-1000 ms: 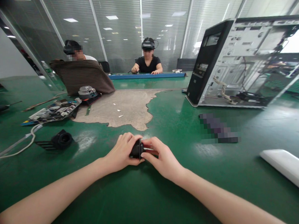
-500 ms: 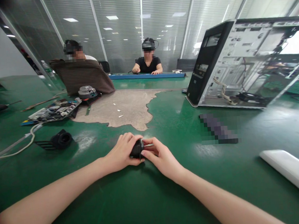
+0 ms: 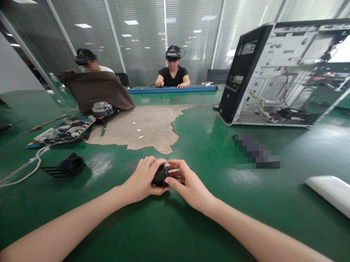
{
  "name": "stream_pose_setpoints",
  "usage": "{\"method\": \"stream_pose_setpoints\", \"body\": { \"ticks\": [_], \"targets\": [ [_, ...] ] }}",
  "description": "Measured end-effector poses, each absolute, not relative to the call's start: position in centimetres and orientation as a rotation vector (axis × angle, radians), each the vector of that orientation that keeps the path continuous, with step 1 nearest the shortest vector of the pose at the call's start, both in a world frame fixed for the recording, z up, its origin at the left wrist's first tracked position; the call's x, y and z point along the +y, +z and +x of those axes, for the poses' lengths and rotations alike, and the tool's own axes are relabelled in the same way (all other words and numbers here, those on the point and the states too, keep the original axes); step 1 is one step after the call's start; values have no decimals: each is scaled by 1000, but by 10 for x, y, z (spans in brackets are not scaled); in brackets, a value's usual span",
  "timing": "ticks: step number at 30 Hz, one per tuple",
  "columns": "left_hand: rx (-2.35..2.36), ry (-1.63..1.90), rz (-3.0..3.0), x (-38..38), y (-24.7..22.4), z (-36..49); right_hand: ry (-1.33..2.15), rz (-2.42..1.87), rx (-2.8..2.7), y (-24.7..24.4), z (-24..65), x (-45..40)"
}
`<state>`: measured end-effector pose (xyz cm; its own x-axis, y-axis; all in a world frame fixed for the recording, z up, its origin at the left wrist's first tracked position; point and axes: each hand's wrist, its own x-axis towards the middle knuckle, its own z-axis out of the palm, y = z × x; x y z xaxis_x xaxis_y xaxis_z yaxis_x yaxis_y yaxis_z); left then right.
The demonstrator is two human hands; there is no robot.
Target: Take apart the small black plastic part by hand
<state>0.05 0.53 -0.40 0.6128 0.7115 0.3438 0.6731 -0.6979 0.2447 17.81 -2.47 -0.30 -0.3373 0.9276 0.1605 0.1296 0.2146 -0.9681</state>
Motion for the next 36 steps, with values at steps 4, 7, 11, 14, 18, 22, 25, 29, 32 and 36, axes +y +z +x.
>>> {"method": "stream_pose_setpoints", "body": {
  "ticks": [4, 7, 11, 14, 18, 22, 25, 29, 32, 36],
  "targets": [
    [1184, 633, 2737, 5, -4, 0, 1244, -951, -1700, -5, 179, -26],
    [1189, 621, 2755, 5, -4, 0, 1216, -883, -1715, -8, 181, -27],
    [1203, 620, 2757, 5, -5, 0, 1201, -899, -1697, -6, 181, -25],
    [1207, 618, 2756, 5, -5, 0, 1220, -958, -1671, -2, 180, -25],
    [1192, 618, 2748, 5, -4, 0, 1262, -1000, -1661, -2, 179, -26],
    [1179, 627, 2739, 5, -4, 0, 1185, -898, -1740, -7, 181, -27],
    [1171, 636, 2733, 5, -4, 0, 1163, -887, -1735, -8, 182, -26],
    [1184, 650, 2728, 5, -4, 0, 1182, -934, -1705, -5, 181, -25],
    [1196, 631, 2737, 5, -4, 0, 1217, -989, -1718, -4, 180, -26],
    [1189, 617, 2738, 5, -3, 0, 1135, -929, -1779, -7, 182, -27]
  ]
}}
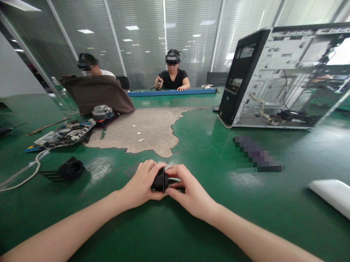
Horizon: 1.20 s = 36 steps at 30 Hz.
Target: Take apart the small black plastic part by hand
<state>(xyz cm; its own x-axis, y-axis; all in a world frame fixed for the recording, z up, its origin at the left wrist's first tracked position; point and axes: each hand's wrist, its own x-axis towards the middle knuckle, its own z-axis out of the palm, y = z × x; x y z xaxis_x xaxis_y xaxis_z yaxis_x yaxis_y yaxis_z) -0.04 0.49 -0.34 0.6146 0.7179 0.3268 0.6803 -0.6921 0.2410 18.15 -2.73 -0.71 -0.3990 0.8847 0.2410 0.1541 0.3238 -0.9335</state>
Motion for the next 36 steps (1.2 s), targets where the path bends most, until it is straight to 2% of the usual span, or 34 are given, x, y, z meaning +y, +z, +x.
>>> {"method": "stream_pose_setpoints", "body": {
  "ticks": [30, 36],
  "targets": [
    [1188, 617, 2772, 5, -4, 1, 1213, -949, -1766, -6, 180, -27],
    [1183, 635, 2762, 6, -5, 0, 1128, -895, -1780, -9, 181, -27]
  ]
}}
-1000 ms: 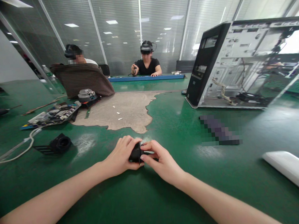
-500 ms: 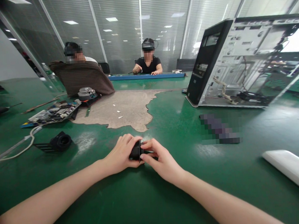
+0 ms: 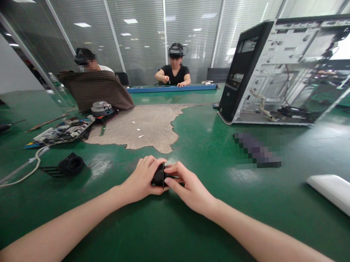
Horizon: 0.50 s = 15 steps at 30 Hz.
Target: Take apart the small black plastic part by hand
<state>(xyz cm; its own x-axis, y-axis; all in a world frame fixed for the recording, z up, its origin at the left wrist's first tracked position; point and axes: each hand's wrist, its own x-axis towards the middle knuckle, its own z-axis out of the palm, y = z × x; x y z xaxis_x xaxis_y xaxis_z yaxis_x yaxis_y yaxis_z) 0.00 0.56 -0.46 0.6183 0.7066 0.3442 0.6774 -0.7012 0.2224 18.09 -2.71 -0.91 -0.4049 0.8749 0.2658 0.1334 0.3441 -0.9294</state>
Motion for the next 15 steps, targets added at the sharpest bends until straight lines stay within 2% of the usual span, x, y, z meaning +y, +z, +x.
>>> {"method": "stream_pose_setpoints", "body": {
  "ticks": [15],
  "targets": [
    [1188, 629, 2767, 5, -4, 0, 1191, -882, -1744, -7, 181, -27]
  ]
}}
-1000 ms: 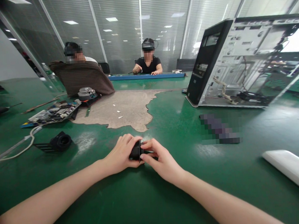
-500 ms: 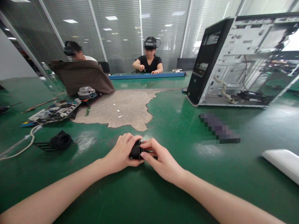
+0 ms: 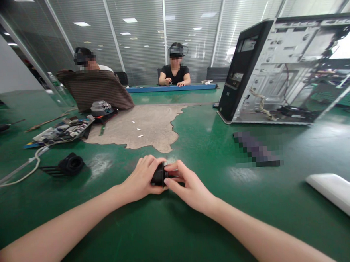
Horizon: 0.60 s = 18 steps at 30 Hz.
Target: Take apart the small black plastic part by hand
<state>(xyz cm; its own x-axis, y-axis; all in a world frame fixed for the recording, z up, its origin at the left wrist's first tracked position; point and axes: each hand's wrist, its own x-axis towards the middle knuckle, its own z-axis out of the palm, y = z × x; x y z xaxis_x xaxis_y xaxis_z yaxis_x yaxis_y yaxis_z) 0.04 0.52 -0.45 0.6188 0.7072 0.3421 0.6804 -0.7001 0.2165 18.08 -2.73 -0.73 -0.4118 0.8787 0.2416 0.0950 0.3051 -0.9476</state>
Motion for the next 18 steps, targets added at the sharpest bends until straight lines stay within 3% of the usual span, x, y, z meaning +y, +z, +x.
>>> {"method": "stream_pose_setpoints", "body": {
  "ticks": [18],
  "targets": [
    [1198, 616, 2765, 5, -4, 0, 1209, -895, -1738, -8, 180, -26]
  ]
}}
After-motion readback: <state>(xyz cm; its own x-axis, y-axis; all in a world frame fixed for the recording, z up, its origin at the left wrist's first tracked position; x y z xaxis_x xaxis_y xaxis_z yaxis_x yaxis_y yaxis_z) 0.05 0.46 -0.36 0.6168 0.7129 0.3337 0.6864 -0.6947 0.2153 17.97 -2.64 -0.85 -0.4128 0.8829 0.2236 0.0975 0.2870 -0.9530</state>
